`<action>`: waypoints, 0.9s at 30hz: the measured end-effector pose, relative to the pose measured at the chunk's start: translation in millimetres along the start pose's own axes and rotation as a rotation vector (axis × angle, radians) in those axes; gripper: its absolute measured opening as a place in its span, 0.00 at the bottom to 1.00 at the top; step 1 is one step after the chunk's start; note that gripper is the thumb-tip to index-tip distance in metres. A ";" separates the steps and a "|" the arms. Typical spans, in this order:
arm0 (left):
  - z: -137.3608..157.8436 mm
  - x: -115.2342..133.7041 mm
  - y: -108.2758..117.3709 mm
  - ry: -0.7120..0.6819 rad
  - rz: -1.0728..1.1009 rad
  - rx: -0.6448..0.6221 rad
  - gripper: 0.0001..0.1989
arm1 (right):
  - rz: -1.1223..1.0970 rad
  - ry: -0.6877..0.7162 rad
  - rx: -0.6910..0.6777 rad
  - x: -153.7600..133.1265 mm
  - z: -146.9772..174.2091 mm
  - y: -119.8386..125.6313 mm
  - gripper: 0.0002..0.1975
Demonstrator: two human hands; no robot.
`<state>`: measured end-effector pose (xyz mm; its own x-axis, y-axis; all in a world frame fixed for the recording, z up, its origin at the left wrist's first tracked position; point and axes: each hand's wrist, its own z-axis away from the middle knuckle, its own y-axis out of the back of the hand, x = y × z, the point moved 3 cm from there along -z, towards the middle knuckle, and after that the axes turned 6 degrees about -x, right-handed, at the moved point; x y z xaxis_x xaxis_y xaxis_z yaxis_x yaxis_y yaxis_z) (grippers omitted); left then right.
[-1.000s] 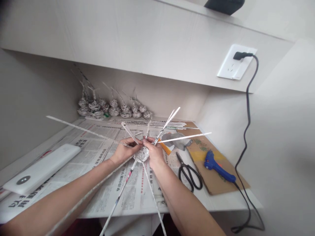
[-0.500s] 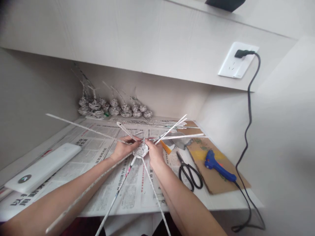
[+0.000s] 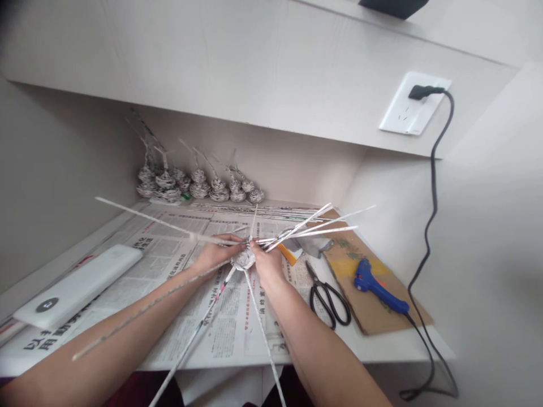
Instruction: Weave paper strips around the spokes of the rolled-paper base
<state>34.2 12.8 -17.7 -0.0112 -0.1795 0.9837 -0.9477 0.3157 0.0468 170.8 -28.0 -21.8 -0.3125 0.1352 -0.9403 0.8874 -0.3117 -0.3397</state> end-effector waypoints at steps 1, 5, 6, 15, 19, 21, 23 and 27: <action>0.2 -0.8 -0.7 0.019 0.030 -0.017 0.14 | 0.005 0.011 0.014 -0.3 0.0 0.3 0.16; 2.3 1.1 -3.4 0.079 0.179 -0.070 0.14 | 0.003 0.028 0.041 -1.4 0.6 0.5 0.17; 2.7 1.7 -3.6 0.093 0.195 -0.085 0.15 | 0.003 0.024 0.050 -1.7 1.1 0.7 0.18; 4.0 6.8 -4.6 0.148 0.246 -0.112 0.16 | 0.041 -0.008 0.056 -5.4 5.4 0.3 0.21; 4.8 6.4 -8.3 0.184 0.292 -0.056 0.17 | 0.036 0.021 0.031 -5.4 6.3 -2.5 0.19; 4.9 5.7 -8.7 0.183 0.281 -0.043 0.17 | 0.011 -0.011 0.027 -4.9 7.0 -3.8 0.18; 4.9 5.3 -7.7 0.171 0.229 -0.033 0.18 | -0.013 -0.036 0.004 -4.6 7.7 -5.3 0.17; 4.3 4.7 -4.7 0.119 0.125 -0.031 0.18 | 0.016 0.016 -0.069 -5.2 8.3 -7.4 0.15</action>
<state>37.2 6.5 -14.0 -0.0883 -0.0260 0.9958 -0.9309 0.3579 -0.0732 163.0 -34.3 -14.7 -0.2934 0.1454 -0.9449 0.9136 -0.2485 -0.3219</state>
